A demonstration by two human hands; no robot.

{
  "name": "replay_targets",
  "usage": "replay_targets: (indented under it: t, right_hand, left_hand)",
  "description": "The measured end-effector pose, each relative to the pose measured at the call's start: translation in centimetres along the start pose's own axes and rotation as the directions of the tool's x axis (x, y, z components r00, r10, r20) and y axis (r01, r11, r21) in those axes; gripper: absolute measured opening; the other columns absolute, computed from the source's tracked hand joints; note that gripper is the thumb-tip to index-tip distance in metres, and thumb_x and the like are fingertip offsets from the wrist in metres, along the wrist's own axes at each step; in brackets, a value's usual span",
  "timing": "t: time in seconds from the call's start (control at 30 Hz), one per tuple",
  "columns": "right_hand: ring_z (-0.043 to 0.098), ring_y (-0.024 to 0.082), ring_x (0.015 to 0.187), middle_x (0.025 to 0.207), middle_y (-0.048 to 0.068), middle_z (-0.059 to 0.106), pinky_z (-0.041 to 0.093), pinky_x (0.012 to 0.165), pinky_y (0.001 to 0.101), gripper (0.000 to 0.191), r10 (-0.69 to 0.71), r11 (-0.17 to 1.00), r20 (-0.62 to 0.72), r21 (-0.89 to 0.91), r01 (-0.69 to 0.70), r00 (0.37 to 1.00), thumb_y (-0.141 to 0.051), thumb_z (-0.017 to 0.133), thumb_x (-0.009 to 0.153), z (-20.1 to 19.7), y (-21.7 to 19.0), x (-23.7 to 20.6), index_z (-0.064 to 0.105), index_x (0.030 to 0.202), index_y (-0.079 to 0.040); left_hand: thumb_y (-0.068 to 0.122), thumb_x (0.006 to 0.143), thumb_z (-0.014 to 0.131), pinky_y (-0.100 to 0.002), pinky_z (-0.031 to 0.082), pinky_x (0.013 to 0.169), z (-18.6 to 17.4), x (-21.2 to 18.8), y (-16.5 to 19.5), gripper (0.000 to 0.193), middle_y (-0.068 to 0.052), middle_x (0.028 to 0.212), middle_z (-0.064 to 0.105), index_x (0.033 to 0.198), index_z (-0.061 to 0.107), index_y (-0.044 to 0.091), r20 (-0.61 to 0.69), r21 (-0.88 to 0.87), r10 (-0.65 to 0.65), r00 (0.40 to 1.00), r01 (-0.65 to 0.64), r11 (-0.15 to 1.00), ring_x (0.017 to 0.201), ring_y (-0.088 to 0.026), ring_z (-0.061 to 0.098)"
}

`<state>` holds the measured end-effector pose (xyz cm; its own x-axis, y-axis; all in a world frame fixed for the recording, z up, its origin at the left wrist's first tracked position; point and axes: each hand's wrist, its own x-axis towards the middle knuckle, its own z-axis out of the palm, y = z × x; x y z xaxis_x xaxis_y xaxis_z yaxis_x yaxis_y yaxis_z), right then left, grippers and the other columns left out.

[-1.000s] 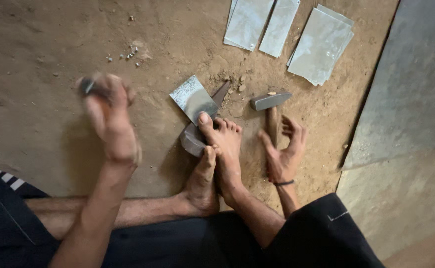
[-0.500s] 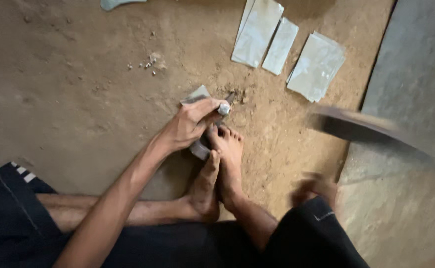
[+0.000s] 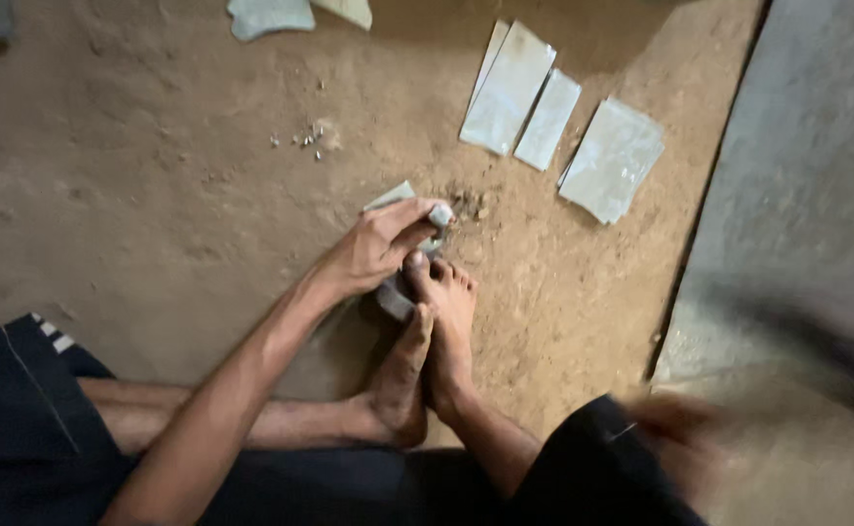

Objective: The person sits on the floor trimming small rectangular metal sheets. They cut and shape the sheet edges with hand snips, hammer pieces flat on a small metal block, and place finished sheets into a metal tray with other completed pieces.

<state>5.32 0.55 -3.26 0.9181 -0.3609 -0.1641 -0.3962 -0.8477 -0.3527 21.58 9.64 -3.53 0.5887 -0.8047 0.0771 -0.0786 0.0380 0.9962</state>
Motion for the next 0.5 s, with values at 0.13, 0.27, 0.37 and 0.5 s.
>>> replay_targets:
  t: [0.13, 0.27, 0.37, 0.5]
  right_hand:
    - [0.054, 0.037, 0.115, 0.118, 0.017, 0.059, 0.042, 0.099, 0.0458, 0.028, 0.066, 0.992, 0.075, -0.111, -0.057, 0.995, -0.023, 0.050, 0.093, -1.0, -1.0, -0.7, 0.059, 0.115, -0.009]
    - [0.053, 0.037, 0.112, 0.118, 0.016, 0.060, 0.041, 0.097, 0.0472, 0.028, 0.128, 0.982, 0.029, 0.139, -0.131, 0.991, -0.024, 0.048, 0.097, -1.0, -1.2, -0.2, 0.060, 0.118, -0.008]
    - [0.054, 0.037, 0.114, 0.120, 0.016, 0.063, 0.041, 0.096, 0.0471, 0.028, 0.218, 0.968, 0.074, 0.113, -0.225, 0.973, -0.025, 0.046, 0.101, 0.2, -0.1, 0.3, 0.061, 0.118, -0.009]
    - [0.054, 0.037, 0.117, 0.121, 0.016, 0.064, 0.041, 0.099, 0.0457, 0.031, 0.000, 0.999, -0.001, -0.052, 0.000, 1.000, -0.025, 0.048, 0.099, 1.3, 1.2, -0.1, 0.061, 0.124, -0.012]
  left_hand:
    - [-0.001, 0.094, 0.064, -0.042, 0.056, 0.096, 0.2, -0.3, -0.2, 0.038, -0.018, 0.123, 0.069, 0.132, 0.060, 0.000, 0.110, 0.074, 0.155, 0.982, -0.163, 0.984, 0.115, -0.036, 0.068]
    - [-0.003, 0.094, 0.059, -0.040, 0.057, 0.097, 0.3, -0.3, 0.1, 0.038, -0.016, 0.123, 0.070, 0.132, 0.061, 0.001, 0.185, 0.132, 0.178, 0.966, -0.204, 0.970, 0.114, -0.036, 0.069]
    - [-0.002, 0.097, 0.056, -0.039, 0.056, 0.096, 0.3, -0.1, 0.3, 0.035, -0.017, 0.124, 0.069, 0.132, 0.061, 0.001, 0.178, 0.135, 0.132, 0.975, -0.157, 0.978, 0.113, -0.035, 0.069]
    - [0.004, 0.105, 0.052, -0.037, 0.055, 0.098, 0.3, -0.2, 0.0, 0.024, -0.012, 0.119, 0.070, 0.126, 0.063, 0.002, -0.002, -0.035, 0.046, 0.999, -0.046, 0.998, 0.110, -0.025, 0.068]
